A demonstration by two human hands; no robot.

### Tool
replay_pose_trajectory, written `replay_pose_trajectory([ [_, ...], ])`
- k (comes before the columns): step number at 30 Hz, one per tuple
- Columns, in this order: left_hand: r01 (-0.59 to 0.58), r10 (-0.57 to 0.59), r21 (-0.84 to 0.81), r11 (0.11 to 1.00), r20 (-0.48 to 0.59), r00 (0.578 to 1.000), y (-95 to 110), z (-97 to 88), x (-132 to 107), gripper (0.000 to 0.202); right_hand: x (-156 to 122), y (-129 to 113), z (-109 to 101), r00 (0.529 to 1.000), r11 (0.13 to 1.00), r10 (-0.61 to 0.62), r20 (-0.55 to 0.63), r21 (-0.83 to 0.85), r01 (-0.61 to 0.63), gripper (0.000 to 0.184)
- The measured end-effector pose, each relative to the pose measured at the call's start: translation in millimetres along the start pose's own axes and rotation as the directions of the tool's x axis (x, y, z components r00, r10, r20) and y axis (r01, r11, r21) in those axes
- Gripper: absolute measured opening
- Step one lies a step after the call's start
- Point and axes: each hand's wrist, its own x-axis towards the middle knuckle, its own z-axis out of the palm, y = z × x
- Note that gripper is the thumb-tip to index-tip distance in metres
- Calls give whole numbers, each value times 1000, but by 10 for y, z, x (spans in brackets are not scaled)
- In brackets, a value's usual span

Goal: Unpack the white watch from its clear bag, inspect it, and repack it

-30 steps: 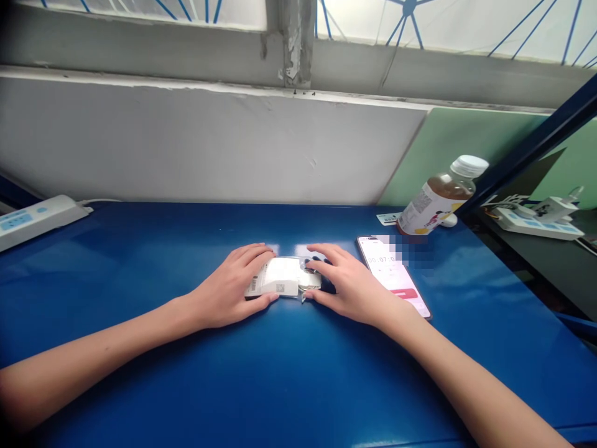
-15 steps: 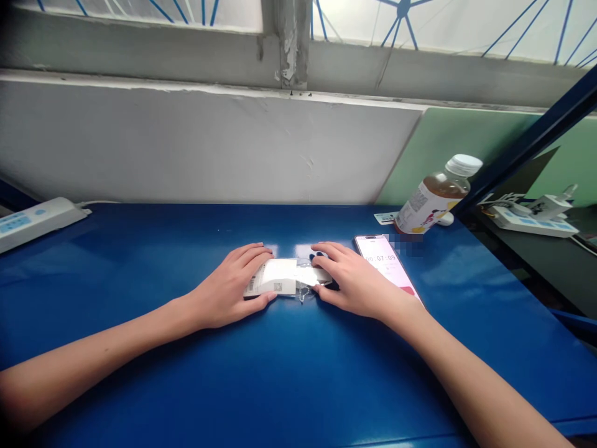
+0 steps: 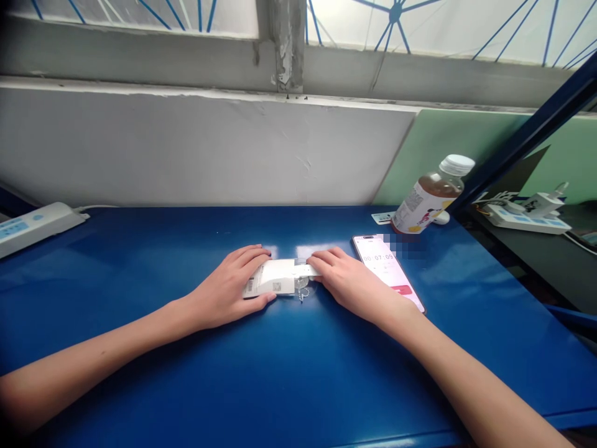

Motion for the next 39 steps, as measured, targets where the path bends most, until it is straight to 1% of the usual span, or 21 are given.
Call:
replay_pose_trajectory([
  [4, 33, -29, -50, 998, 77, 997, 20, -75, -5, 59, -25, 115, -28, 998, 992, 11, -67, -125, -19, 34],
  [6, 37, -32, -57, 998, 95, 995, 29, -101, -6, 60, -35, 163, -41, 992, 988, 21, -123, -148, -39, 38],
  [8, 34, -28, -62, 997, 94, 995, 32, -114, -5, 63, -38, 186, -45, 979, 989, 45, -199, -126, -71, 45],
  [11, 40, -34, -70, 997, 91, 995, 28, -128, 2, 75, -27, 160, -37, 958, 994, 76, -278, -59, -96, 61],
  [13, 59, -55, -90, 994, 41, 998, 34, -151, 9, 84, -10, 107, -28, 947, 996, 75, -312, -29, -88, 69],
  [15, 44, -56, -122, 992, -93, 994, 62, -190, 14, 88, 12, 37, -15, 936, 998, 52, -347, -14, -61, 68],
  [17, -42, 11, -114, 993, -261, 965, 113, -238, 13, 84, 34, -42, 0, 922, 1000, 12, -387, -5, -15, 63],
  [19, -158, 135, -33, 987, -359, 924, 178, -276, 4, 75, 48, -127, 16, 904, 999, -35, -425, -10, 34, 62],
  [21, -258, 270, 81, 963, -363, 892, 235, -288, -8, 65, 49, -216, 30, 890, 997, -70, -451, -9, 75, 63],
  [22, -279, 303, 118, 953, -355, 884, 254, -284, -12, 60, 45, -260, 34, 882, 996, -81, -464, -2, 91, 63],
  [24, -287, 324, 157, 945, -327, 887, 268, -266, -16, 50, 35, -340, 30, 869, 994, -83, -488, 25, 109, 63],
  [27, -270, 300, 138, 953, -311, 902, 239, -245, -7, 32, 51, -420, -36, 846, 988, -69, -529, 83, 132, 62],
  [29, -285, 295, 76, 955, -300, 907, 213, -245, -2, 23, 108, -448, -137, 837, 977, -104, -538, 101, 186, 56],
  [31, -299, 275, -33, 954, -307, 911, 209, -258, -6, 22, 211, -472, -271, 831, 965, -100, -547, 150, 214, 42],
  [32, -298, 250, -119, 947, -312, 917, 219, -270, -11, 24, 277, -488, -341, 831, 955, -62, -553, 208, 211, 34],
  [33, -288, 212, -220, 932, -314, 926, 239, -285, -17, 25, 352, -509, -406, 828, 933, 34, -560, 314, 174, 31],
  [34, -277, 170, -351, 894, -304, 937, 267, -304, -23, 26, 431, -536, -461, 821, 885, 141, -553, 442, 145, 30],
  [35, -232, 117, -496, 837, -252, 961, 301, -325, -28, 28, 511, -567, -502, 821, 812, 213, -530, 563, 153, 26],
  [36, -180, 75, -618, 765, -191, 979, 340, -348, -29, 30, 589, -601, -528, 841, 728, 254, -478, 667, 160, 19],
  [38, -29, -2, -805, 593, -37, 999, 420, -387, -20, 38, 724, -671, -530, 898, 582, 250, -362, 797, 160, 23],
  [39, 48, -15, -863, 502, 47, 999, 455, -400, -10, 40, 776, -702, -512, 925, 505, 246, -290, 853, 133, 26],
])
